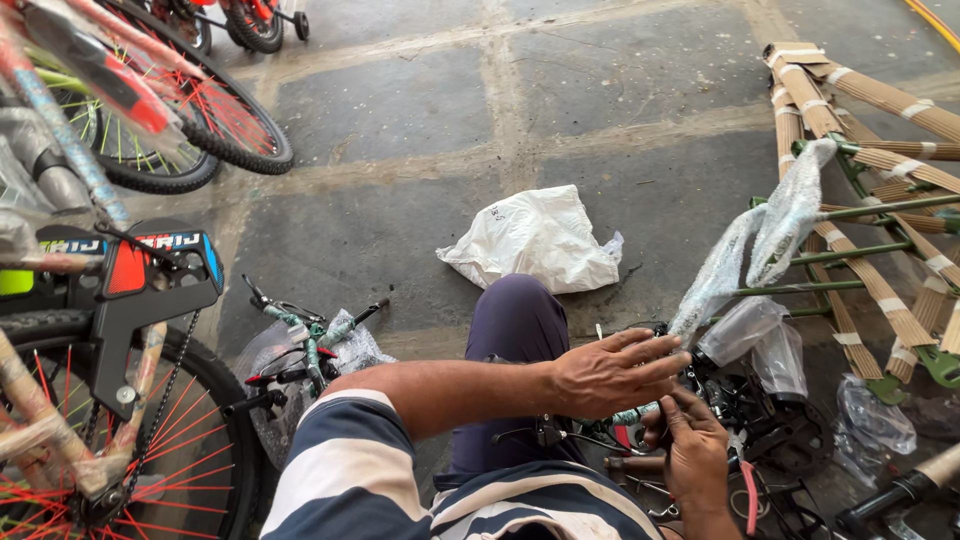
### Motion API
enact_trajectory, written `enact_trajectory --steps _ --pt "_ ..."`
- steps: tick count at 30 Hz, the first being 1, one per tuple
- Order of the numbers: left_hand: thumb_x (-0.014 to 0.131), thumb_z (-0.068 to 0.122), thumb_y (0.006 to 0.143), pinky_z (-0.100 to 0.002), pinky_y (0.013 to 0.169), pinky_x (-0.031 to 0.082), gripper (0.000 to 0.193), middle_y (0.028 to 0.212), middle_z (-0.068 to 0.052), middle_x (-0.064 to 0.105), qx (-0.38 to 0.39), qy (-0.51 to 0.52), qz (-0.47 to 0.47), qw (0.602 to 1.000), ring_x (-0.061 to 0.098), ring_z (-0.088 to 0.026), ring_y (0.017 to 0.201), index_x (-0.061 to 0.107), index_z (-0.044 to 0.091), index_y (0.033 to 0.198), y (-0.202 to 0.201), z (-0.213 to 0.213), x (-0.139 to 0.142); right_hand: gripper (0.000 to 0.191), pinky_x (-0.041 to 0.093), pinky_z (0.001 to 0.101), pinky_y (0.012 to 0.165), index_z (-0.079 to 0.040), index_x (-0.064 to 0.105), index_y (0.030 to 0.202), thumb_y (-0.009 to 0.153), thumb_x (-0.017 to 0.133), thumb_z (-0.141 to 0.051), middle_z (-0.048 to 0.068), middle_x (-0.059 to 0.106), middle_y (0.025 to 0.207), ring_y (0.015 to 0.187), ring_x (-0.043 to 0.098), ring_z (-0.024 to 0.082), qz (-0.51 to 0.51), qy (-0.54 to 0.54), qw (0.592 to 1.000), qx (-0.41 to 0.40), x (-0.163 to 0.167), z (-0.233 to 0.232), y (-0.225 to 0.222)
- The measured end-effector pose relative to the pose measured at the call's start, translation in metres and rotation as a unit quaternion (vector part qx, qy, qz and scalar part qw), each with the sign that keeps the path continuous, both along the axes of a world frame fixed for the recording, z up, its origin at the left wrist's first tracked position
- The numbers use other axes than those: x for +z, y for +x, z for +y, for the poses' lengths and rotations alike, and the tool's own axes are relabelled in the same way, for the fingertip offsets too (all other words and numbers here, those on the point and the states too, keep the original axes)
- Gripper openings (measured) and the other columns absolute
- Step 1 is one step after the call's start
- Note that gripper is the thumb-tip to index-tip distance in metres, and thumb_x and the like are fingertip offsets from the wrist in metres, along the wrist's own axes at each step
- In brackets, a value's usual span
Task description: The person sits on the floor of a bicycle shop and assembles bicycle handlebar components, fitting a brake cable to a handlebar assembly by hand. They then place the assembled part into a green plastic bag and wrap it, handling other loose parts and wrenches on the floor around them.
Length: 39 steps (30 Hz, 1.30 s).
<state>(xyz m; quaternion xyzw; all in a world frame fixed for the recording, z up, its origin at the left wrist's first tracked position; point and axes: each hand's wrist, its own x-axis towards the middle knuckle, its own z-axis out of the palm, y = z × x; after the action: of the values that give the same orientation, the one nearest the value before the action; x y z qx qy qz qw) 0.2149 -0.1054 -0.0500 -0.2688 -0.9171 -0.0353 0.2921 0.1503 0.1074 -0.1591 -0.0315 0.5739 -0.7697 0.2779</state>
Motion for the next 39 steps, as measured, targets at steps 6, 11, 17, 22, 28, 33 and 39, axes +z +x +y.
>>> enact_trajectory --steps 6,11,17,22,28,33,39 --pt "0.058 0.023 0.089 -0.046 0.109 0.048 0.043 0.136 -0.021 0.058 0.000 0.006 -0.110 0.994 0.054 -0.036 0.137 0.058 0.005 0.128 0.000 -0.001 -0.006 0.020 0.038 0.0240 0.048 0.002 0.068 0.113 0.102 0.061 -0.013 0.008 0.061 0.070 0.054 0.050 0.012 -0.045 -0.051 0.990 0.120 -0.018 0.017 -0.015" --pt "0.058 0.017 0.095 -0.046 0.090 0.058 0.030 0.120 -0.015 0.068 0.017 0.055 -0.278 0.959 0.071 -0.032 0.109 0.060 0.008 0.123 -0.006 0.004 -0.026 0.018 0.036 0.0241 0.047 -0.001 0.067 0.111 0.098 0.062 -0.011 0.007 0.060 0.069 0.055 0.050 0.012 -0.110 -0.066 0.977 0.171 -0.019 0.022 -0.019" --pt "0.064 0.012 0.090 -0.043 0.069 0.058 0.045 0.100 -0.013 0.074 -0.024 0.226 -0.468 0.854 0.075 -0.028 0.085 0.053 0.010 0.133 -0.023 0.000 -0.022 0.033 0.045 0.0200 0.064 -0.008 0.062 0.122 0.089 0.066 -0.008 -0.003 0.060 0.084 0.071 0.055 0.006 0.111 0.001 0.992 0.055 -0.005 0.013 -0.007" --pt "0.074 0.019 0.085 -0.042 0.073 0.056 0.056 0.098 -0.014 0.073 -0.152 0.295 -0.425 0.842 0.073 -0.030 0.088 0.054 0.009 0.136 -0.021 -0.010 -0.024 0.014 0.041 0.0223 0.062 -0.001 0.068 0.112 0.102 0.068 -0.011 -0.002 0.058 0.085 0.071 0.049 0.006 0.101 -0.066 0.993 0.006 -0.013 0.000 0.002" --pt "0.056 0.038 0.110 -0.034 0.070 0.059 0.043 0.095 -0.009 0.073 -0.038 0.579 -0.570 0.581 0.071 -0.017 0.077 0.064 0.000 0.129 -0.022 -0.013 -0.034 0.013 0.044 0.0238 0.057 -0.005 0.068 0.103 0.099 0.067 -0.017 -0.002 0.059 0.074 0.063 0.051 0.007 0.094 -0.073 0.993 -0.013 -0.005 -0.009 0.002" --pt "0.055 0.042 0.103 -0.031 0.056 0.055 0.046 0.078 -0.011 0.070 0.043 0.655 -0.592 0.469 0.066 -0.017 0.061 0.060 0.001 0.123 -0.025 -0.008 -0.026 0.014 0.034 0.0224 0.051 -0.005 0.073 0.101 0.095 0.071 -0.017 -0.006 0.053 0.070 0.061 0.043 0.004 0.147 0.079 0.986 -0.022 0.017 -0.013 0.013" --pt "0.076 0.047 0.096 -0.039 0.066 0.059 0.048 0.075 -0.006 0.074 0.140 0.445 -0.454 0.759 0.075 -0.020 0.072 0.070 -0.001 0.098 -0.011 0.002 -0.008 0.016 0.033 0.0228 0.048 -0.004 0.070 0.095 0.098 0.068 -0.020 -0.005 0.052 0.067 0.055 0.042 0.004 0.057 0.036 0.991 -0.113 0.019 -0.019 0.017"
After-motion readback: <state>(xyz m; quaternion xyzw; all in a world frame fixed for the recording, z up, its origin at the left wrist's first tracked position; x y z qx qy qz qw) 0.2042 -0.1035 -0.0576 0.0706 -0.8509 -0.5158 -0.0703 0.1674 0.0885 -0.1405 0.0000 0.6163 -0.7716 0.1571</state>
